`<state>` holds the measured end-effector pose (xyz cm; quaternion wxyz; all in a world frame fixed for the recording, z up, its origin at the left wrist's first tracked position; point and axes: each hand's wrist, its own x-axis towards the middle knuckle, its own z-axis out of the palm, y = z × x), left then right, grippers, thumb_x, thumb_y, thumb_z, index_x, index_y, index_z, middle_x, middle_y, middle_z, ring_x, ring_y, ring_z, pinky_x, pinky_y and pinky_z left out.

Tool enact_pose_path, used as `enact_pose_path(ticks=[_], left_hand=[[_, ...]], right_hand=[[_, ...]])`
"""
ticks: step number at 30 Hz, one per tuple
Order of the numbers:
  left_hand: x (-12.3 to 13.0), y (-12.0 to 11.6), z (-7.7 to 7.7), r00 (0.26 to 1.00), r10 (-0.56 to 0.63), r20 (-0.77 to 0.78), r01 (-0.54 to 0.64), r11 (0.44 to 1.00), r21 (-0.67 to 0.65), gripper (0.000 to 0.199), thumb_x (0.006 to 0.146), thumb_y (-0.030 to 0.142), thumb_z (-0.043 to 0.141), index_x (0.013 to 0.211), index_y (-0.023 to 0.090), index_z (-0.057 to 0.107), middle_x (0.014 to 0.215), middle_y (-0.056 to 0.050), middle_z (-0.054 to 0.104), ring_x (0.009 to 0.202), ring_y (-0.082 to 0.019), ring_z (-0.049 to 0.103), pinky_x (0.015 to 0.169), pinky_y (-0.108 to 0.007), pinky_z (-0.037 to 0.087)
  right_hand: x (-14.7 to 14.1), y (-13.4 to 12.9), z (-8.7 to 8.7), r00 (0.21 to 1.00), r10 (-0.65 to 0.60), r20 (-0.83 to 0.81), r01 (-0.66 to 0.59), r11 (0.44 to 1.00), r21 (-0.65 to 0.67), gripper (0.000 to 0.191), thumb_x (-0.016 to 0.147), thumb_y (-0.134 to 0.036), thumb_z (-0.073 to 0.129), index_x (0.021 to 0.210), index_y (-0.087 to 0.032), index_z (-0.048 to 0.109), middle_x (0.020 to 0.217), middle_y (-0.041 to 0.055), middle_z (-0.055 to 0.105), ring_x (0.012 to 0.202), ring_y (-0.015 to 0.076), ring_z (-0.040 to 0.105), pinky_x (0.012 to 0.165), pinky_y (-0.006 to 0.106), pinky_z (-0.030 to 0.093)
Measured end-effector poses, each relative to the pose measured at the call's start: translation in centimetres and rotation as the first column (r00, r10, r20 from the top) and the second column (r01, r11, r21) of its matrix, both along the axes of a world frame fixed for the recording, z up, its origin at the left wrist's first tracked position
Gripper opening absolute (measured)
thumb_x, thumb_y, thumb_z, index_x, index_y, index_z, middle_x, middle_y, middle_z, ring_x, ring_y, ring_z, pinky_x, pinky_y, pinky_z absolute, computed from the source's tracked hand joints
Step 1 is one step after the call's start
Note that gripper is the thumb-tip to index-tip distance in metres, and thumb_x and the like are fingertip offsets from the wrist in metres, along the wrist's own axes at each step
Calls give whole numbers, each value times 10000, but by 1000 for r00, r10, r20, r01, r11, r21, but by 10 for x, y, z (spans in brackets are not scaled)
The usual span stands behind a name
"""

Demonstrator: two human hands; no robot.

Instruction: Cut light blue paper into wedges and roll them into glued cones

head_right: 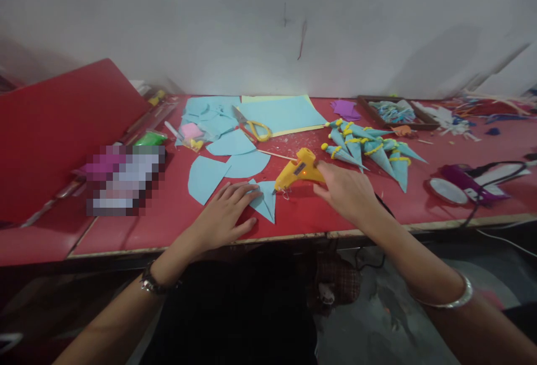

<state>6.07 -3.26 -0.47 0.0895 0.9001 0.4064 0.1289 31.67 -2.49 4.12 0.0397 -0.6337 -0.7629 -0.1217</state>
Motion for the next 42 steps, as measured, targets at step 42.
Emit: enact_pose_path(ticks=[42], left_hand=[[-4, 11, 2, 985, 126, 119, -115, 989, -95, 430, 856, 274, 407, 1270, 170, 362, 1308, -112, 391, 1203, -238, 377, 997, -398, 332]], right_hand=[[55, 32, -51, 840, -192, -507, 278, 956, 97, 336, 808, -369, 379, 1032, -143, 488, 897, 152, 608, 810, 285, 576, 642, 347, 402]])
